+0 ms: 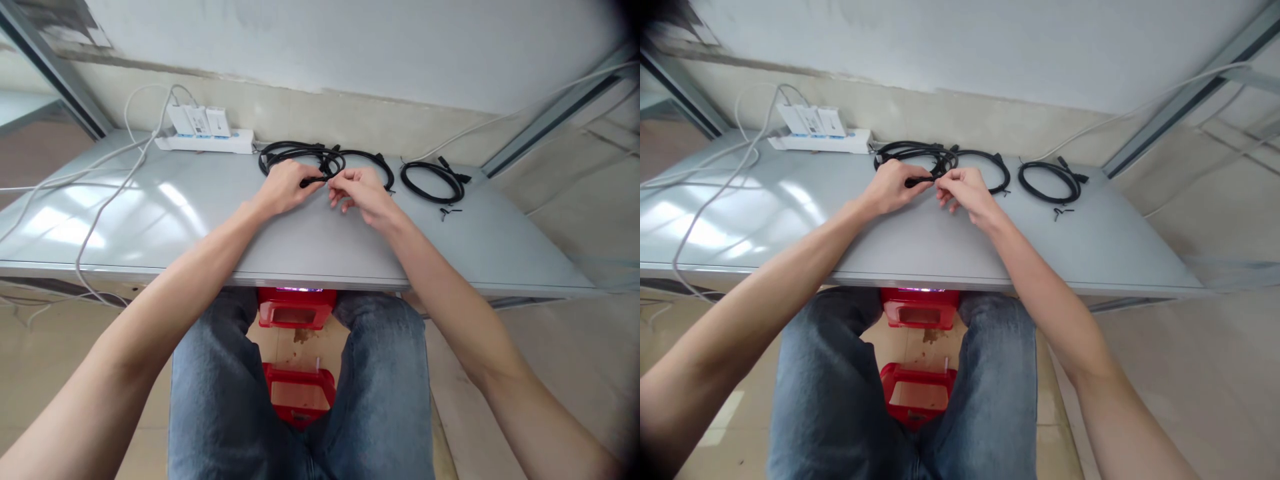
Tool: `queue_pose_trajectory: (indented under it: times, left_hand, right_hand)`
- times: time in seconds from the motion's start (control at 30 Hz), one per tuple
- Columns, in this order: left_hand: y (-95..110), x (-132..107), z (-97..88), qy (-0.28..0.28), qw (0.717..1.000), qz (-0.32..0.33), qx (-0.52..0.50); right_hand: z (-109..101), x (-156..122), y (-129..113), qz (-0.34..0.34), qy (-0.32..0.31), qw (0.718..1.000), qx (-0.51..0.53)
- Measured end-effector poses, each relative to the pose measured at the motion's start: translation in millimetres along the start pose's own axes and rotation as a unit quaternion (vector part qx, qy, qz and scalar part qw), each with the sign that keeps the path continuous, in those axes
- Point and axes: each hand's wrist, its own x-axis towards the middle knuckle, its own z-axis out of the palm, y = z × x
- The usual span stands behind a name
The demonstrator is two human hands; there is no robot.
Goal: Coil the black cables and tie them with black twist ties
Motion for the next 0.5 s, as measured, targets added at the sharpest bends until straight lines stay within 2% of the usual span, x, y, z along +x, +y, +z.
queue_pose_trajectory:
  times: [0.33, 0.5]
  left_hand:
    - [1.1, 0.1, -1.9, 0.011, 1.000, 0.002, -0.009]
    - [4.2, -0.2, -2.5, 0.004, 1.000, 0.002, -0.006]
  right_hand:
    - [-5.9, 5.5, -2.8, 0.124, -0.057, 0.981, 0.137]
    - [-6.5, 5.4, -2.7, 0.130, -0.102, 0.974, 0.156]
